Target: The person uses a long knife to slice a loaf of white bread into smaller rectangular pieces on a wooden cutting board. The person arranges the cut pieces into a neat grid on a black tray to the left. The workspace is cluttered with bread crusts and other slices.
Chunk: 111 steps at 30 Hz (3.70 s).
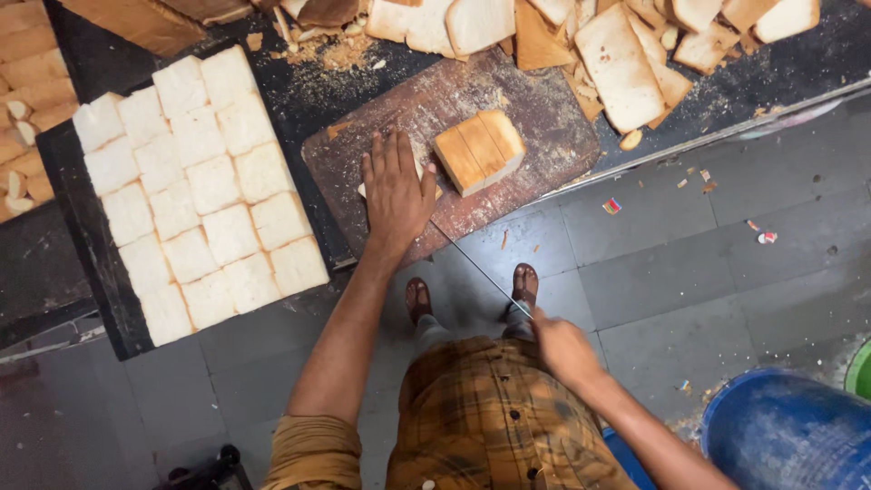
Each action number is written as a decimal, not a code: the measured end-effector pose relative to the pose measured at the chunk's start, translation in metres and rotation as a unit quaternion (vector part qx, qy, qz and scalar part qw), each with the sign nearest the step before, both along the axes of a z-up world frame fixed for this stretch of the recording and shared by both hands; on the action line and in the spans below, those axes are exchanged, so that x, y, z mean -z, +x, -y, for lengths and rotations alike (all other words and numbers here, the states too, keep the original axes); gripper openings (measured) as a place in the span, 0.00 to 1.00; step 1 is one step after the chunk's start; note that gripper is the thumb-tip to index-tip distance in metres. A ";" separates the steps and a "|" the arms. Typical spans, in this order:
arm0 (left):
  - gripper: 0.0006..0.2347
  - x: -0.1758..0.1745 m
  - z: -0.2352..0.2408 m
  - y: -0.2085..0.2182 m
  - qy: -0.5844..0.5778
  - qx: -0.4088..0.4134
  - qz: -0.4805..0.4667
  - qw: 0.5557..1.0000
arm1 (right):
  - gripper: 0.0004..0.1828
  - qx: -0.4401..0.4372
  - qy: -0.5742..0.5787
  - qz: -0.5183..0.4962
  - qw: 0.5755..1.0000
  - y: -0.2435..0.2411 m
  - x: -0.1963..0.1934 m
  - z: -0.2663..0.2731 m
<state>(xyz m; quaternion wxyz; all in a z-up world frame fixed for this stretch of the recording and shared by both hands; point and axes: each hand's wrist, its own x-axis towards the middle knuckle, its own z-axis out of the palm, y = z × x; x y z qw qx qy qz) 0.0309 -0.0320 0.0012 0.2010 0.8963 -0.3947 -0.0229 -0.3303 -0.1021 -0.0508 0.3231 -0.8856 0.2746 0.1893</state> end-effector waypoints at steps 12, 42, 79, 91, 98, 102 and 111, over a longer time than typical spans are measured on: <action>0.35 -0.035 -0.036 -0.009 0.021 0.078 0.042 0.996 | 0.15 0.186 -0.018 0.042 0.981 -0.058 -0.005 0.013; 0.25 0.032 -0.438 0.116 -0.135 -0.402 0.025 0.905 | 0.12 0.123 0.008 0.241 0.963 0.049 -0.026 0.003; 0.20 -0.003 -0.492 0.082 -0.044 -0.340 -0.123 0.931 | 0.14 0.203 0.105 0.175 0.958 0.144 -0.058 -0.085; 0.04 0.027 -0.488 0.066 -0.145 -0.316 0.032 0.937 | 0.16 0.182 0.103 0.171 0.963 0.151 -0.053 -0.079; 0.07 0.031 -0.489 0.068 -0.142 -0.315 0.038 0.938 | 0.16 0.178 0.091 0.163 0.966 0.144 -0.047 -0.078; 0.17 0.030 -0.484 0.091 -0.114 -0.308 0.037 0.944 | 0.16 0.215 0.102 0.139 0.961 0.140 -0.043 -0.082; 0.18 0.054 -0.479 0.132 0.044 -0.271 -0.033 0.961 | 0.16 0.221 0.111 0.164 0.955 0.142 -0.042 -0.086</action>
